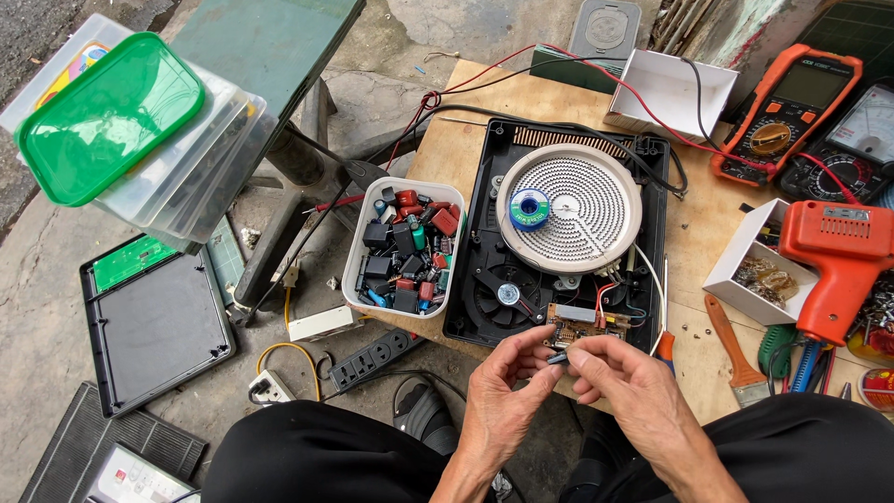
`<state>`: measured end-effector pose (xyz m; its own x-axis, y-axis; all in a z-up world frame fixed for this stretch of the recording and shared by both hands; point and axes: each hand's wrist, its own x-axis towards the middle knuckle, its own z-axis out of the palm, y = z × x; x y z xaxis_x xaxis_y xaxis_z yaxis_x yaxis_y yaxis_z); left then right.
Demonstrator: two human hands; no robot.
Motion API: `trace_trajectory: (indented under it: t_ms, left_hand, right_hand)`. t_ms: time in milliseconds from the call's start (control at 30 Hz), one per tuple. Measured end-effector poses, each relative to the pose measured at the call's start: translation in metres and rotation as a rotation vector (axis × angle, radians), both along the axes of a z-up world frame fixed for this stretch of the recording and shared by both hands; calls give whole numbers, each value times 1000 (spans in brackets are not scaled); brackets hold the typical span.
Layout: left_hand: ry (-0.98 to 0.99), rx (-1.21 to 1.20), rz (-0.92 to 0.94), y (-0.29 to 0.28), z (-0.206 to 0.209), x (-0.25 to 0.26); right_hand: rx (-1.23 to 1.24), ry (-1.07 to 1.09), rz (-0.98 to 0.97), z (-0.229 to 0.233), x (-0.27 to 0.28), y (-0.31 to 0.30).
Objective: The person opens a small plastic container filled with electronic components and sorts through them by hand. They pick up various capacitors and other parts, inspect them, and place them back into the container.
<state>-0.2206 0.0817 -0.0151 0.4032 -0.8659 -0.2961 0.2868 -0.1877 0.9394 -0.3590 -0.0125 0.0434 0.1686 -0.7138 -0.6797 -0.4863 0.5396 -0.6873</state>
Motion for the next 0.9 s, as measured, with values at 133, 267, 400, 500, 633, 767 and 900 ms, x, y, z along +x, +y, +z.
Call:
trace_trajectory:
  t_ms: [133, 267, 400, 500, 633, 767, 900]
  left_hand:
    - [-151, -64, -11, 3, 8, 3]
    - [-173, -62, 2, 4, 10, 4]
    - [-149, -60, 12, 3, 11, 5]
    - [-37, 14, 12, 2, 10, 5]
    - [-4, 56, 13, 3, 5, 4]
    - [32, 59, 6, 4, 11, 6]
    - [49, 28, 19, 5, 12, 5]
  right_hand:
    - [37, -90, -55, -17, 1, 6]
    - [50, -184, -94, -26, 1, 9]
    - [8, -237, -135, -37, -3, 11]
    - [-59, -275, -126, -41, -5, 11]
    - [-60, -285, -141, -38, -4, 11]
    - [-59, -306, -144, -44, -6, 11]
    - [-56, -327, -146, -44, -6, 12]
